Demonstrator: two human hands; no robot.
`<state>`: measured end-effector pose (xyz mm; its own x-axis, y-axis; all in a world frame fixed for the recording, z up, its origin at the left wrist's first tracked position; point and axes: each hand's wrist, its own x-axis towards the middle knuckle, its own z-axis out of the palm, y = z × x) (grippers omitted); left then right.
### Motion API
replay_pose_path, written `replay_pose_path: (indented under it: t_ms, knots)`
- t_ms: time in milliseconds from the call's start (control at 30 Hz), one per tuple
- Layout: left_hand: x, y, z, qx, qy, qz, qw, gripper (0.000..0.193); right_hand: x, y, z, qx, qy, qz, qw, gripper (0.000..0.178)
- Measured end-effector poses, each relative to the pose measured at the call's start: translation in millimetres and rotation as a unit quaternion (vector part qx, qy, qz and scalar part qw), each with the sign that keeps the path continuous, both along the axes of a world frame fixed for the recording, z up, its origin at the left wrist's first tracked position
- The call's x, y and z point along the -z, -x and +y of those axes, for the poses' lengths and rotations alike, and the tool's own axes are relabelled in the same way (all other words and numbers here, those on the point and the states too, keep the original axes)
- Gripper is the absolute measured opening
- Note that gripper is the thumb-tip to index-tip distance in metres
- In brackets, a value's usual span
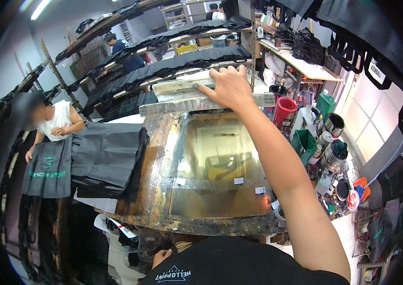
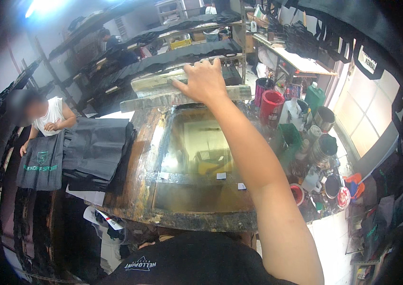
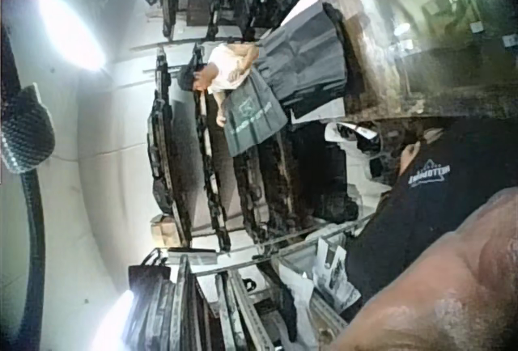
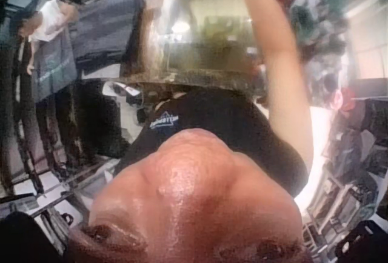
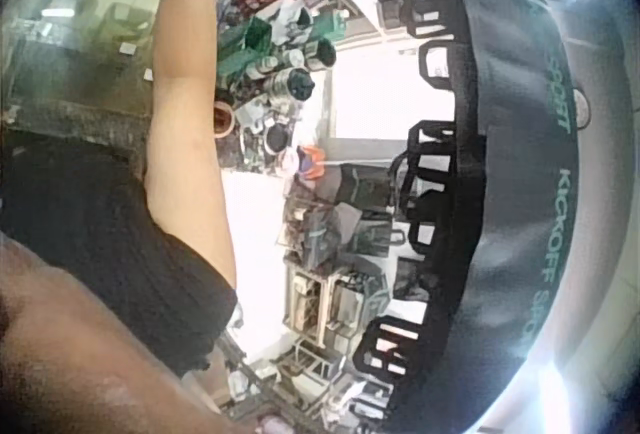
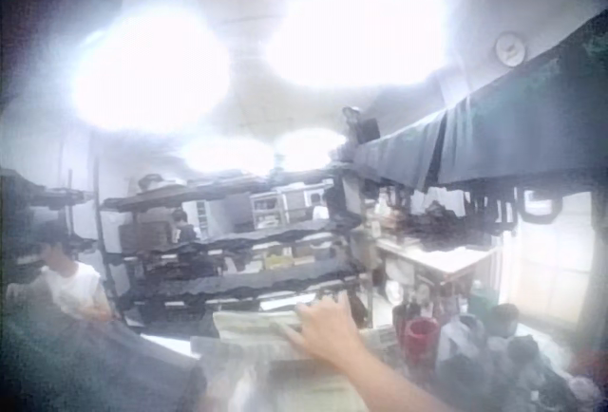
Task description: The person performs screen printing on black bags by placing a bag on the work surface, lowering a screen frame, applying ink with a squeegee, and then lifting the screen to reveal the printed logo.
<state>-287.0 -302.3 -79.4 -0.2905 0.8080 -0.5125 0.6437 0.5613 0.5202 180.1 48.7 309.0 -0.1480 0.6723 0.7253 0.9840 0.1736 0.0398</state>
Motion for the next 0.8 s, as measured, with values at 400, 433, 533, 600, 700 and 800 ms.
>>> replay_pose_path:
  t_ms: [400,433,533,600,700,800]
  knots:
    - [55.4,-4.8,24.8,0.084,0.056,-0.049,0.994,0.048,-2.6,-3.1,3.4,0.022,0.01,-0.003,1.0,0.065]
    - [56.0,-5.4,24.9,0.083,0.054,-0.051,0.994,0.048,-2.0,-1.8,2.5,0.02,0.006,-0.004,1.0,0.066]
    - [58.1,-5.2,25.8,0.08,0.052,-0.058,0.994,0.048,-3.7,-0.4,3.7,0.027,0.015,-0.015,0.999,0.066]
    - [59.9,-5.2,28.0,0.08,0.051,-0.06,0.994,0.048,-10.2,-0.1,2.9,0.032,0.042,-0.019,0.998,0.065]
    - [59.7,-5.1,29.9,0.08,0.053,-0.063,0.993,0.047,-9.4,-0.5,5.9,0.036,-0.003,-0.024,0.999,0.061]
    - [58.4,-6.6,33.2,0.078,0.054,-0.07,0.993,0.047,-11.3,-1.8,10.8,0.037,0.014,-0.027,0.999,0.062]
